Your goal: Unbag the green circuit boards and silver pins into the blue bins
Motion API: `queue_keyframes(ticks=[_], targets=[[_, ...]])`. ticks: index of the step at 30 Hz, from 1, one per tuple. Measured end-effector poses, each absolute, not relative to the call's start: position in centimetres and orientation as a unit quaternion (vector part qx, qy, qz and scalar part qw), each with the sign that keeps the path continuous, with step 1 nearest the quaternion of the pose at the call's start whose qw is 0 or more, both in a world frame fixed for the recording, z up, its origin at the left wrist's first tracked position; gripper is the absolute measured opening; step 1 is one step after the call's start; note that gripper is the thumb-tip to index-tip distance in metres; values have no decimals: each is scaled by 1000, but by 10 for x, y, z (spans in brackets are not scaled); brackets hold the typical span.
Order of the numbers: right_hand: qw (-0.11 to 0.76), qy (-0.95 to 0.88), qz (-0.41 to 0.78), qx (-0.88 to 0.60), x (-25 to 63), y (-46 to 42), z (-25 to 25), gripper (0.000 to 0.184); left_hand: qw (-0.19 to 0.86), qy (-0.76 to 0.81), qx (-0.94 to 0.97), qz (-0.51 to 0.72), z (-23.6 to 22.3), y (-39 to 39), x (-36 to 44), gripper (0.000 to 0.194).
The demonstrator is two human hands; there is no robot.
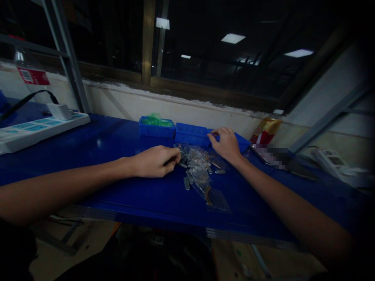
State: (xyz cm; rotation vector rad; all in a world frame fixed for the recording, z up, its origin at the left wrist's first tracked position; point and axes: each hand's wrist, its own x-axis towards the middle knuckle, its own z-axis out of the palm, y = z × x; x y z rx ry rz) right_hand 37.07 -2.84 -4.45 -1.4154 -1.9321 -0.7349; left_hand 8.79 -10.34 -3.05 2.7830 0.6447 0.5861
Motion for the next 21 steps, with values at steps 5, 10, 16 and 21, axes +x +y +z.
queue_keyframes(ticks=[5, 10, 16, 21], targets=[[325, -744, -272, -517, 358, -38, -42, 27, 122, 233, 938, 227, -43, -95, 97, 23], [318, -811, -219, -440, 327, -66, -35, 22, 93, 241, 941, 220, -46, -91, 100, 18], [270, -878, -159, -363, 296, -101, -28, 19, 103, 243, 940, 215, -43, -92, 94, 11], [218, -914, -113, -325, 286, -116, -24, 25, 114, 234, 940, 219, -43, -93, 94, 15]])
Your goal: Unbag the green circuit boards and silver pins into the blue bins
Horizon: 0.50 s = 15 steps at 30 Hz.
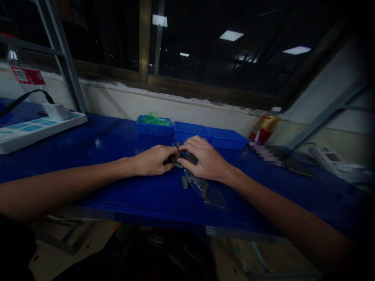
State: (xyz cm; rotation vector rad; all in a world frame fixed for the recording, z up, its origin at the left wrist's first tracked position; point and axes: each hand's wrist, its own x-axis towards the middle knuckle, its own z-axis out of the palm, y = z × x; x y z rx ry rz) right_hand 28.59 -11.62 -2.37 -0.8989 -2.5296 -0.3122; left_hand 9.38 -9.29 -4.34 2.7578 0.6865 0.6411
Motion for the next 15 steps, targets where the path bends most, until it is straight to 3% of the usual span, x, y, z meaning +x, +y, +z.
queue_keyframes(ticks=[6, 11, 15], targets=[[170, -929, -84, -318, 284, -123, -20, 31, 116, 245, 940, 206, -39, -94, 94, 14], [203, -919, -87, -327, 285, -122, -21, 28, 279, 316, 872, 247, -33, -94, 94, 19], [221, -914, -101, -323, 284, -120, -23, 15, 412, 299, 813, 282, -33, -89, 94, 17]])
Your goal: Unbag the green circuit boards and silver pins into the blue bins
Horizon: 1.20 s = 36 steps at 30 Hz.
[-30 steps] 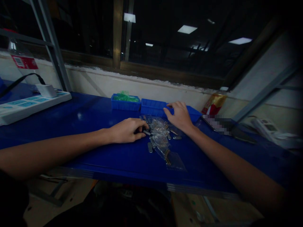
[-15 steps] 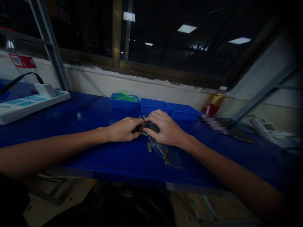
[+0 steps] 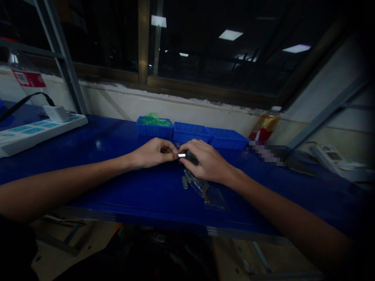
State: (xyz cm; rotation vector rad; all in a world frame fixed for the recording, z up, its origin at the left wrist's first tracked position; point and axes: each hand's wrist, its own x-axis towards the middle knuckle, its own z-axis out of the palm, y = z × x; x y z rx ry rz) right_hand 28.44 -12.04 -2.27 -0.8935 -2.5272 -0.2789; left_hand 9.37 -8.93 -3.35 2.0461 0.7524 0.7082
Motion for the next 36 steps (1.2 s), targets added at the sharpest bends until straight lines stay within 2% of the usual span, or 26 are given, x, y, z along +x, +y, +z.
queue_keyframes(ticks=[5, 11, 28, 33, 36], targets=[[236, -915, -88, -316, 284, -120, -21, 11, 502, 289, 747, 325, -34, -90, 96, 10], [287, -898, -45, -330, 286, -121, -17, 11, 553, 257, 711, 351, -31, -91, 95, 14], [312, -854, 129, -395, 285, -114, -32, 23, 429, 322, 797, 276, -33, -87, 91, 19], [348, -827, 206, -392, 288, -113, -30, 19, 484, 321, 764, 279, -33, -83, 90, 18], [356, -833, 192, -378, 290, -113, -27, 20, 517, 315, 747, 276, -34, -81, 90, 17]])
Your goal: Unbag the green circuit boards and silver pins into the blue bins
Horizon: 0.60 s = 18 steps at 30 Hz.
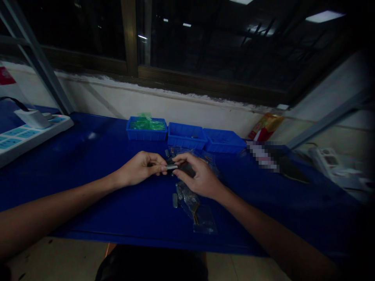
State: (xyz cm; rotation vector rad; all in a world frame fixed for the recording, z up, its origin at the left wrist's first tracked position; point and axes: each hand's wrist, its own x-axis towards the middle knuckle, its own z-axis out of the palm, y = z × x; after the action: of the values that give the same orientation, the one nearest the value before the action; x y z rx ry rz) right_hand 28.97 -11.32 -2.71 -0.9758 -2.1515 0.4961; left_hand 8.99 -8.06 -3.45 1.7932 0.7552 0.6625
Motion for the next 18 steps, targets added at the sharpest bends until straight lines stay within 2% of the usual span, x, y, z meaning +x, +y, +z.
queue_keyframes(ticks=[3, 6, 14, 18], targets=[[326, -851, 163, -378, 289, -114, -25, 10, 524, 314, 748, 259, -36, -81, 90, 16], [317, -857, 132, -385, 287, -115, -24, 10, 498, 312, 769, 251, -36, -83, 91, 18], [258, -880, 59, -395, 285, -117, -24, 25, 323, 320, 855, 250, -28, -96, 90, 18], [253, -877, 56, -405, 284, -115, -27, 34, 327, 308, 856, 257, -28, -97, 90, 19]])
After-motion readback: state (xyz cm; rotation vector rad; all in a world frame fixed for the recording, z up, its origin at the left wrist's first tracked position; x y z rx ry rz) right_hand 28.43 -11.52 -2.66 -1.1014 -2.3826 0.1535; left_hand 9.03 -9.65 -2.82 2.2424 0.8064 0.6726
